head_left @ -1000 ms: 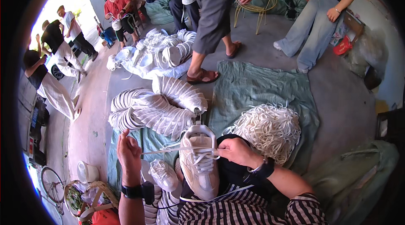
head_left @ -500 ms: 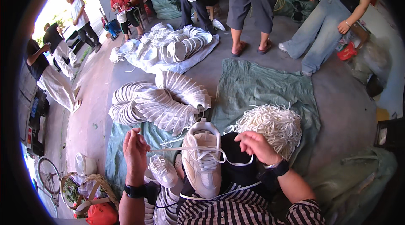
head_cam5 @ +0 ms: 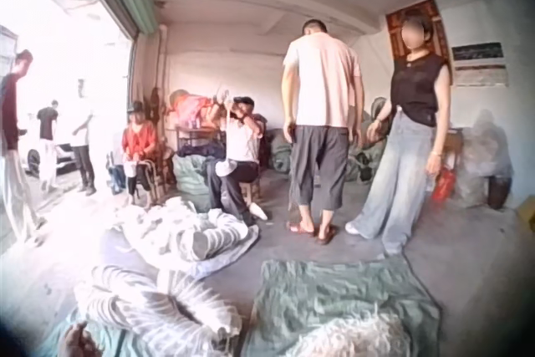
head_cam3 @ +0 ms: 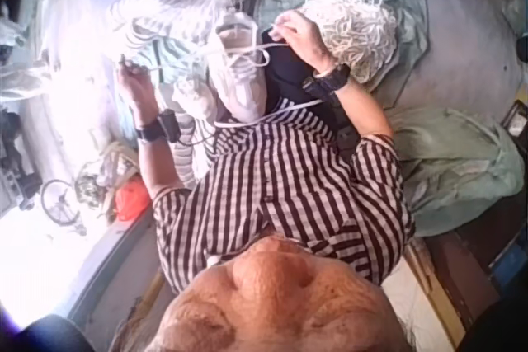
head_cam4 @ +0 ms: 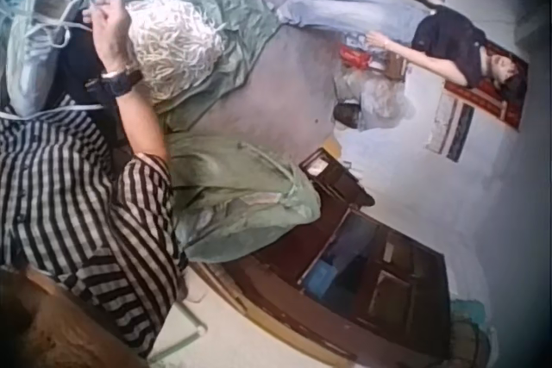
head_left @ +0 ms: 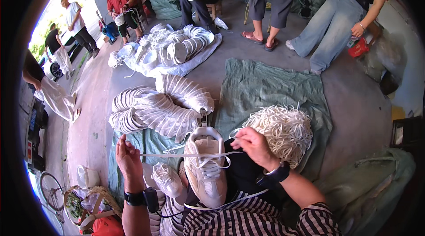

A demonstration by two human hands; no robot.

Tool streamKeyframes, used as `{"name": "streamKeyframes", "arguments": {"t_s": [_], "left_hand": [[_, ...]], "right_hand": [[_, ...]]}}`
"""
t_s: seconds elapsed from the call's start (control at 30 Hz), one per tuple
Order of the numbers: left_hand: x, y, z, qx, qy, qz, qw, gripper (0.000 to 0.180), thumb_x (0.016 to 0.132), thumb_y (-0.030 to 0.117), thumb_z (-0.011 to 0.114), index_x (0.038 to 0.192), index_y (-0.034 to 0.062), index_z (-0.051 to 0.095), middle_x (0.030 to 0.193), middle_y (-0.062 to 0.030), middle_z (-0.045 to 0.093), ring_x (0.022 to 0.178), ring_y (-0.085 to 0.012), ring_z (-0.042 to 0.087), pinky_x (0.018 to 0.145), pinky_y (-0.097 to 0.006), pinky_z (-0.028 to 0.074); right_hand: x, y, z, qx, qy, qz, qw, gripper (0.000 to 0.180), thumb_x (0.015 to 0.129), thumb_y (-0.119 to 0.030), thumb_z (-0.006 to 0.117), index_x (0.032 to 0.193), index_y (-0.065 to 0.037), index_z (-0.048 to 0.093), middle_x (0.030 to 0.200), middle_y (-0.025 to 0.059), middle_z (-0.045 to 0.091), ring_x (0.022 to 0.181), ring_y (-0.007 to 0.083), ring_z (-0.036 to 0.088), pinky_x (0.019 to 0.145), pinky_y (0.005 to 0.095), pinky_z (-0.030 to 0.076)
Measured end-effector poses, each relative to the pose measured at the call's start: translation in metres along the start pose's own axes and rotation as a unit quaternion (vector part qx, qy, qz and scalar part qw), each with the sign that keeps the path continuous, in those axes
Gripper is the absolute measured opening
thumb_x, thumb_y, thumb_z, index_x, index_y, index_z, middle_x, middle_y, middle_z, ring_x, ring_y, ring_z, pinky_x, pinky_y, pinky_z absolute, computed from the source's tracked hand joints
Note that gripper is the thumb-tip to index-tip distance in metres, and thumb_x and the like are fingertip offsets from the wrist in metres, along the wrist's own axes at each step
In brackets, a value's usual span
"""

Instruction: The recorder is lacing several pairs of white shoes by hand while sitting in a workspace with others.

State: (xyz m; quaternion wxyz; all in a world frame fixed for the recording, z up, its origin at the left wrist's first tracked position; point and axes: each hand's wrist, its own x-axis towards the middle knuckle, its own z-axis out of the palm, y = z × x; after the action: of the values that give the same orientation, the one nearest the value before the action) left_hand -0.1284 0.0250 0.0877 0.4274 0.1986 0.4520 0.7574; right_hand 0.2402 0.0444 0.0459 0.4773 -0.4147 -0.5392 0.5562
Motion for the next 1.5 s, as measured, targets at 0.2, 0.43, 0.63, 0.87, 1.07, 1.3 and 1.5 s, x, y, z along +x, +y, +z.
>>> {"name": "streamKeyframes", "arguments": {"t_s": [0.2,0.43,0.63,0.87,1.07,1.3,1.5], "left_hand": [[0.010,0.005,-0.002,0.012,0.073,0.037,0.997,0.022,0.095,0.022,0.048,0.109,0.0071,0.056,0.069,0.0065,0.048,0.050,0.0001,0.033,0.042,-0.017,0.023],[-0.044,-0.020,0.046,0.302,-0.224,-0.033,0.926,0.019,0.093,0.015,0.051,0.103,0.0025,0.061,0.083,-0.0027,0.063,0.061,-0.0022,0.049,0.055,-0.016,0.038],[-0.074,-0.052,0.046,0.333,-0.323,-0.053,0.884,0.017,0.092,0.013,0.053,0.096,-0.0008,0.061,0.082,-0.0035,0.064,0.073,-0.0083,0.055,0.074,-0.024,0.045],[-0.078,-0.052,0.048,0.400,-0.363,-0.080,0.838,0.026,0.092,0.022,0.052,0.083,-0.0006,0.061,0.070,0.0003,0.057,0.067,-0.0067,0.050,0.063,-0.022,0.042],[-0.065,-0.063,0.045,0.383,-0.362,-0.123,0.841,0.027,0.093,0.022,0.052,0.082,-0.0004,0.061,0.072,0.0018,0.057,0.067,-0.0059,0.050,0.064,-0.022,0.042],[-0.069,-0.062,0.061,0.539,-0.323,0.296,0.719,0.010,0.068,0.008,0.066,0.067,0.0095,0.057,0.068,-0.0052,0.057,0.064,-0.0279,0.054,0.056,-0.035,0.045],[-0.079,-0.060,0.056,0.554,-0.324,0.306,0.703,0.012,0.068,0.013,0.069,0.066,0.0111,0.057,0.067,-0.0040,0.057,0.063,-0.0254,0.054,0.054,-0.034,0.045]], "right_hand": [[-0.003,-0.001,0.013,-0.063,-0.047,0.037,0.996,0.002,0.085,-0.002,0.057,0.085,0.000,0.058,0.072,0.0021,0.061,0.067,0.0073,0.059,0.060,0.0222,0.049],[-0.004,0.001,0.017,-0.180,-0.064,0.021,0.981,0.005,0.086,-0.002,0.056,0.089,0.002,0.058,0.076,0.0024,0.061,0.067,0.0080,0.059,0.060,0.0228,0.049],[-0.009,0.002,0.030,-0.333,-0.031,-0.151,0.930,0.005,0.083,-0.002,0.059,0.087,0.001,0.058,0.074,0.0088,0.062,0.065,0.0145,0.062,0.058,0.0271,0.049],[-0.003,-0.017,0.024,-0.266,-0.126,-0.099,0.951,0.016,0.084,0.000,0.054,0.100,-0.002,0.054,0.075,0.0134,0.063,0.071,0.0228,0.065,0.063,0.0308,0.050],[0.018,-0.029,0.033,-0.426,-0.185,-0.182,0.867,0.019,0.079,-0.001,0.053,0.097,-0.005,0.052,0.072,0.0153,0.062,0.067,0.0322,0.063,0.057,0.0412,0.049],[0.033,-0.039,0.038,-0.563,-0.269,-0.152,0.767,0.010,0.075,-0.008,0.053,0.085,-0.009,0.056,0.068,0.0146,0.060,0.069,0.0345,0.062,0.059,0.0441,0.049],[0.035,-0.052,0.038,-0.497,-0.322,-0.045,0.805,0.019,0.080,-0.010,0.050,0.096,-0.006,0.060,0.082,0.0203,0.063,0.083,0.0363,0.061,0.072,0.0461,0.046]]}}
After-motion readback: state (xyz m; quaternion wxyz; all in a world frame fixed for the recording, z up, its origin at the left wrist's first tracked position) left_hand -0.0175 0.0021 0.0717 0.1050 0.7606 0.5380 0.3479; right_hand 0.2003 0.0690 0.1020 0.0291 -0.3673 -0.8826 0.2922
